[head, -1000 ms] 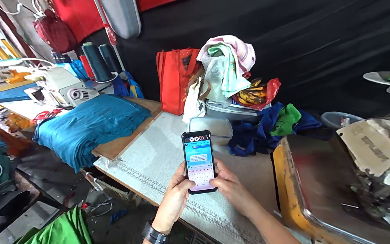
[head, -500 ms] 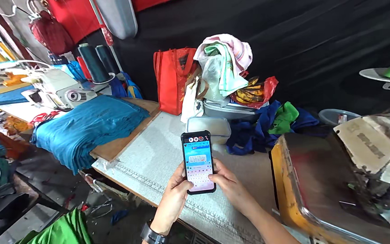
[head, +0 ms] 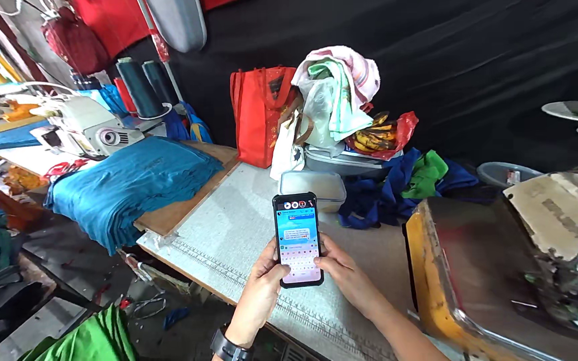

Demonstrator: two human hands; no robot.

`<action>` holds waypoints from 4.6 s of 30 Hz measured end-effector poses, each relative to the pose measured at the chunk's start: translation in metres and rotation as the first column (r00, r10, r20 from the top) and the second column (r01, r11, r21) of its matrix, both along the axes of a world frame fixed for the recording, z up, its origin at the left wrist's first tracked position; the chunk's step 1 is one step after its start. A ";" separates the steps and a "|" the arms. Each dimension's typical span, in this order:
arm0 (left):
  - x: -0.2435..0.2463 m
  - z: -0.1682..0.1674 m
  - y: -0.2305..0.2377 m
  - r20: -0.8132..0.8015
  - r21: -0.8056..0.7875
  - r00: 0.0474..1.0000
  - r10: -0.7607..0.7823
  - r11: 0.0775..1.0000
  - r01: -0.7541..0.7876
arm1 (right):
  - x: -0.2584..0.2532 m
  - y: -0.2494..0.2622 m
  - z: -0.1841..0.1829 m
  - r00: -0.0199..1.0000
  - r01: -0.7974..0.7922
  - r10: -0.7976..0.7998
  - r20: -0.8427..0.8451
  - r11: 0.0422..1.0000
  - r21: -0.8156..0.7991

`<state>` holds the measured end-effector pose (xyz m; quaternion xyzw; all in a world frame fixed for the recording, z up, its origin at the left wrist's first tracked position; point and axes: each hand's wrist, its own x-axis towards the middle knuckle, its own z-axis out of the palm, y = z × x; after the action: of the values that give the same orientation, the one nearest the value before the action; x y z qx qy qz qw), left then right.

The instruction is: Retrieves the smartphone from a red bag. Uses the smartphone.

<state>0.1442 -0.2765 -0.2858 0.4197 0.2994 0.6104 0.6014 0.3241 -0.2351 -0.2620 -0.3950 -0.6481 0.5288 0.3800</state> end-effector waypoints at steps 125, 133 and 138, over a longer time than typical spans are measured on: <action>0.009 0.003 -0.002 -0.089 0.018 0.986 0.141 0.990 -0.140 | -0.007 -0.006 -0.004 0.999 0.014 -0.012 -0.041 0.999 0.050; 0.004 0.001 -0.002 -0.002 -0.009 0.998 0.058 0.998 -0.058 | 0.001 -0.002 -0.004 0.999 -0.042 0.043 -0.025 0.999 0.015; 0.002 0.001 -0.002 -0.039 -0.001 0.999 0.035 0.999 -0.035 | 0.001 -0.001 0.002 0.999 -0.036 0.036 -0.003 0.999 -0.007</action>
<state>0.1464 -0.2789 -0.2849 0.4259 0.3189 0.6124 0.5847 0.3252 -0.2357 -0.2605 -0.3836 -0.6528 0.5383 0.3700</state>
